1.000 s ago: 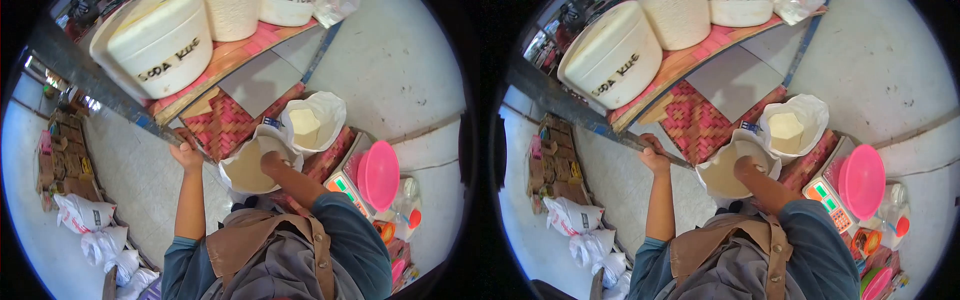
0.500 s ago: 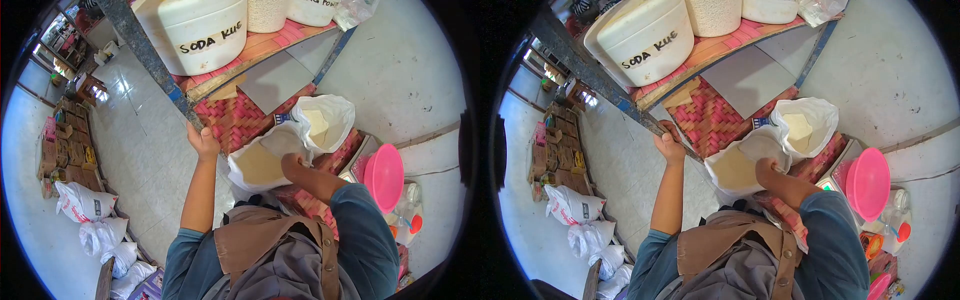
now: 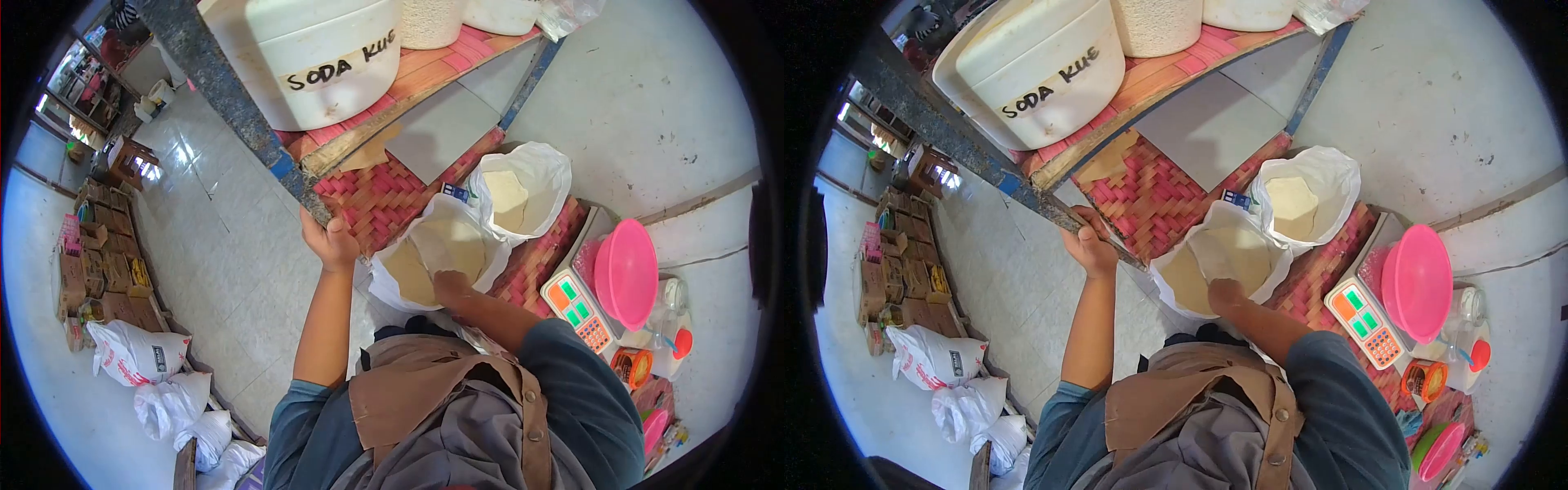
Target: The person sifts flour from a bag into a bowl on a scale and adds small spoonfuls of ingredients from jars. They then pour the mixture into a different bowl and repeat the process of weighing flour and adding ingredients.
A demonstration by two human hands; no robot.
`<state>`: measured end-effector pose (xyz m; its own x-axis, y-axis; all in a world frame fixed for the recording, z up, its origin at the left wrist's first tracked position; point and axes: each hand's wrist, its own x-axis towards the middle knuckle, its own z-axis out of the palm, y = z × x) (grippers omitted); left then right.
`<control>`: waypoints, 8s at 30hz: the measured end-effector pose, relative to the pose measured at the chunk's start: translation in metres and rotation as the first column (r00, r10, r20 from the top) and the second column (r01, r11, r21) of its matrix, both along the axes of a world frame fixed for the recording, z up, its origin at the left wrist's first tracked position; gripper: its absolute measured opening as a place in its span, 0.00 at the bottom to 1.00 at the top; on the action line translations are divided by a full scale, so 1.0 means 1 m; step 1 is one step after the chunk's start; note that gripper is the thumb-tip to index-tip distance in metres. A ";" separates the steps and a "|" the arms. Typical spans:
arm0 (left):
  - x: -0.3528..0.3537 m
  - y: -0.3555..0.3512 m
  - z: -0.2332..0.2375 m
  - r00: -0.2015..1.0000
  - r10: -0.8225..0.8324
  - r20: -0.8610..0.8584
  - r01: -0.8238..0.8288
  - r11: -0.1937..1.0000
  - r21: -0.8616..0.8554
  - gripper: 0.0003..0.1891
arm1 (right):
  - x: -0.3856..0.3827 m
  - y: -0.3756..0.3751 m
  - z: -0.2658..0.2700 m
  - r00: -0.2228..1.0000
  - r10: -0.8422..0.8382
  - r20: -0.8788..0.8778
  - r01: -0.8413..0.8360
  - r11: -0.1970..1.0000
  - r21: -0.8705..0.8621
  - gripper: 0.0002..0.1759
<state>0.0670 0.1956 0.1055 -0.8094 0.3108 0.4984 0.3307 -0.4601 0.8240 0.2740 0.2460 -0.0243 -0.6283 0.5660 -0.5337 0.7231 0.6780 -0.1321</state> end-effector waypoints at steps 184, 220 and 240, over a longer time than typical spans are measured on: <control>0.012 0.002 0.007 0.986 0.122 -0.111 -0.132 0.988 -0.079 0.26 | 0.427 -0.004 0.182 0.113 -0.751 -0.650 0.993 0.063 0.100 0.34; 0.001 0.004 -0.003 0.971 0.172 -0.166 -0.185 0.981 -0.065 0.28 | 0.345 -0.023 0.213 0.224 -0.592 -0.774 0.971 0.205 0.124 0.20; -0.011 -0.001 -0.016 0.970 0.205 -0.130 -0.223 0.964 -0.144 0.24 | 0.100 0.013 0.019 0.952 0.028 -0.305 0.071 0.948 0.309 0.11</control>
